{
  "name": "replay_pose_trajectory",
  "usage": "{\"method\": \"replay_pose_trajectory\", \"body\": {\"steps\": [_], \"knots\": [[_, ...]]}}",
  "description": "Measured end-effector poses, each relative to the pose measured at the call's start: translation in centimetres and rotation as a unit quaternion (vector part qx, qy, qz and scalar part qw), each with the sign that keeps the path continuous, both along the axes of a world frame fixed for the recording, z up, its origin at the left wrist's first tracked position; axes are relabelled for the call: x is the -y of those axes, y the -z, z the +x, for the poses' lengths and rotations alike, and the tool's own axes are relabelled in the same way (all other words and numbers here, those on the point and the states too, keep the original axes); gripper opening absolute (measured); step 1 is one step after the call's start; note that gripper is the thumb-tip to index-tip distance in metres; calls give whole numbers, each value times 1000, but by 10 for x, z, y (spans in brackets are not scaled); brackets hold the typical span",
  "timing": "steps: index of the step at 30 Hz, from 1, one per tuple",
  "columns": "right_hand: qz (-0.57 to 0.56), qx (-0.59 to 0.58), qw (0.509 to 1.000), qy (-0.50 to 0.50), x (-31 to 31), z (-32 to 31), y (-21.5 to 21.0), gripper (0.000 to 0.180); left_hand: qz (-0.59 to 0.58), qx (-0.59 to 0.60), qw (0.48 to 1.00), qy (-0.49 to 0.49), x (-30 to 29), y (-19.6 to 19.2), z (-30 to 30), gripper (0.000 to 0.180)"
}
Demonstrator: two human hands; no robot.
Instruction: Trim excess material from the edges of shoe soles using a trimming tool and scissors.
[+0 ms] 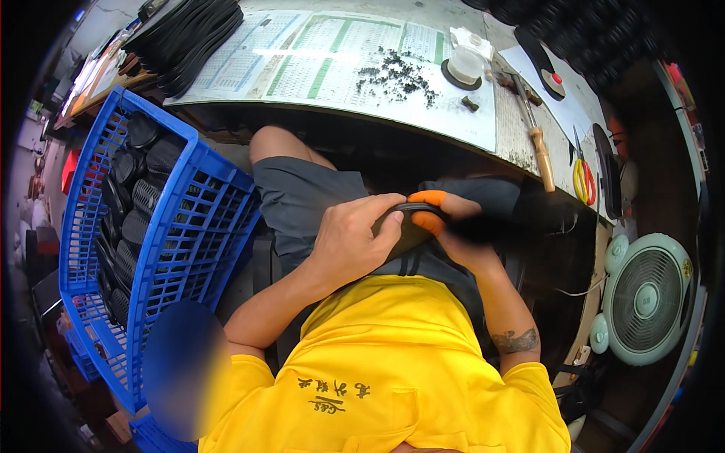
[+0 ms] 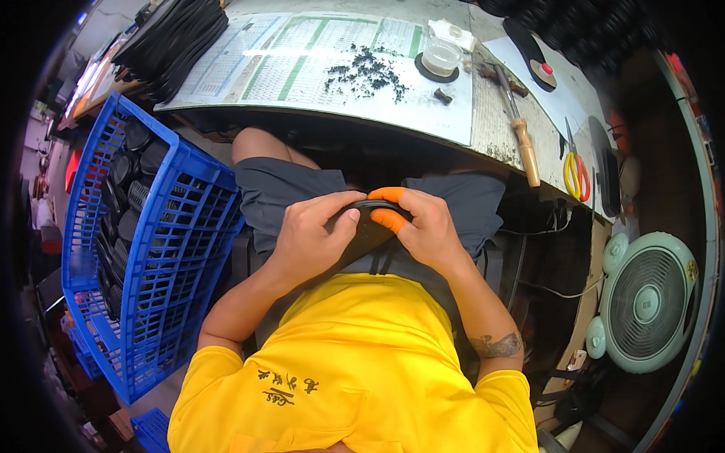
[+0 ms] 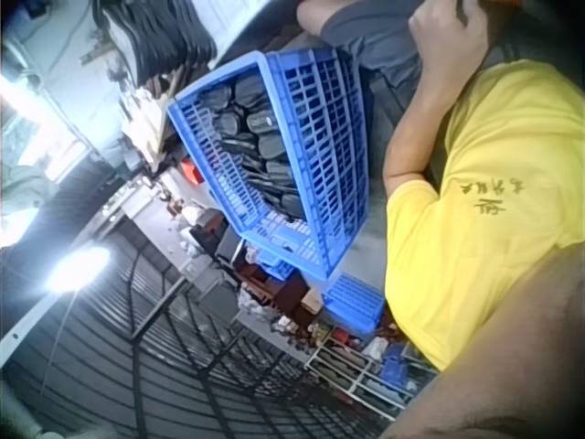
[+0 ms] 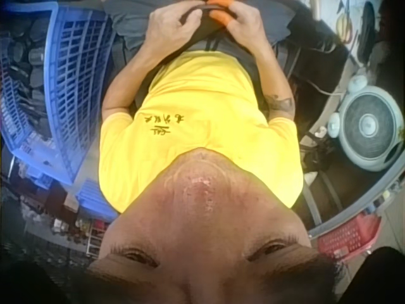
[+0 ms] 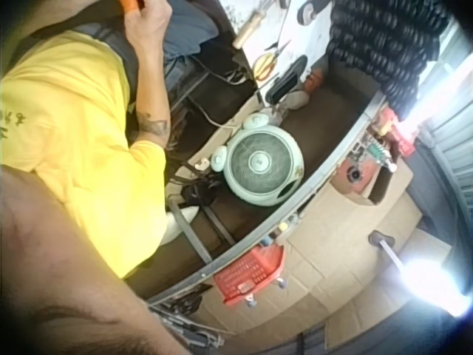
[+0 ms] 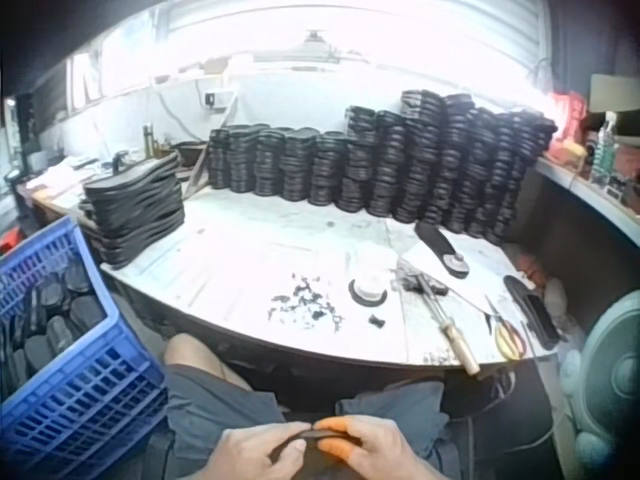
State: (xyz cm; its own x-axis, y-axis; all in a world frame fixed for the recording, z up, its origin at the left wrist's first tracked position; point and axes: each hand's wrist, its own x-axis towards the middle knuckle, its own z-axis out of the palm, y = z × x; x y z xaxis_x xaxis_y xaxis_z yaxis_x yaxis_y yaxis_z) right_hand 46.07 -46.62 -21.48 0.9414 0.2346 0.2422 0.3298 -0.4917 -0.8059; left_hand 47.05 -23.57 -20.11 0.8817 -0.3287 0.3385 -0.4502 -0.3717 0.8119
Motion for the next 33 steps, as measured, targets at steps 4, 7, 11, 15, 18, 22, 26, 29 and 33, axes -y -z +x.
{"method": "replay_pose_trajectory", "body": {"steps": [4,7,11,15,18,22,26,29,33], "knots": [[48,-49,998,5,5,0,10,27,20,-20,1000,11,1,0,0,27],[36,-123,992,10,8,1,12,28,23,-25,999,16,2,0,1,28],[24,-128,992,-2,7,3,12,27,24,-48,999,2,3,-7,3,22],[11,-19,1000,-2,-3,-2,13,28,34,-88,996,-4,0,-11,8,23],[39,-85,995,22,8,-3,20,24,24,-173,985,18,0,3,16,27],[130,-115,983,56,25,-5,19,23,-79,-236,963,108,-12,12,21,33],[195,-87,974,72,66,10,24,28,-207,-338,863,313,-22,66,40,52],[253,-78,961,80,84,20,19,35,-337,-616,578,415,-31,34,17,57],[227,-61,969,79,83,29,9,54,-360,-538,658,383,-55,32,14,74]]}}
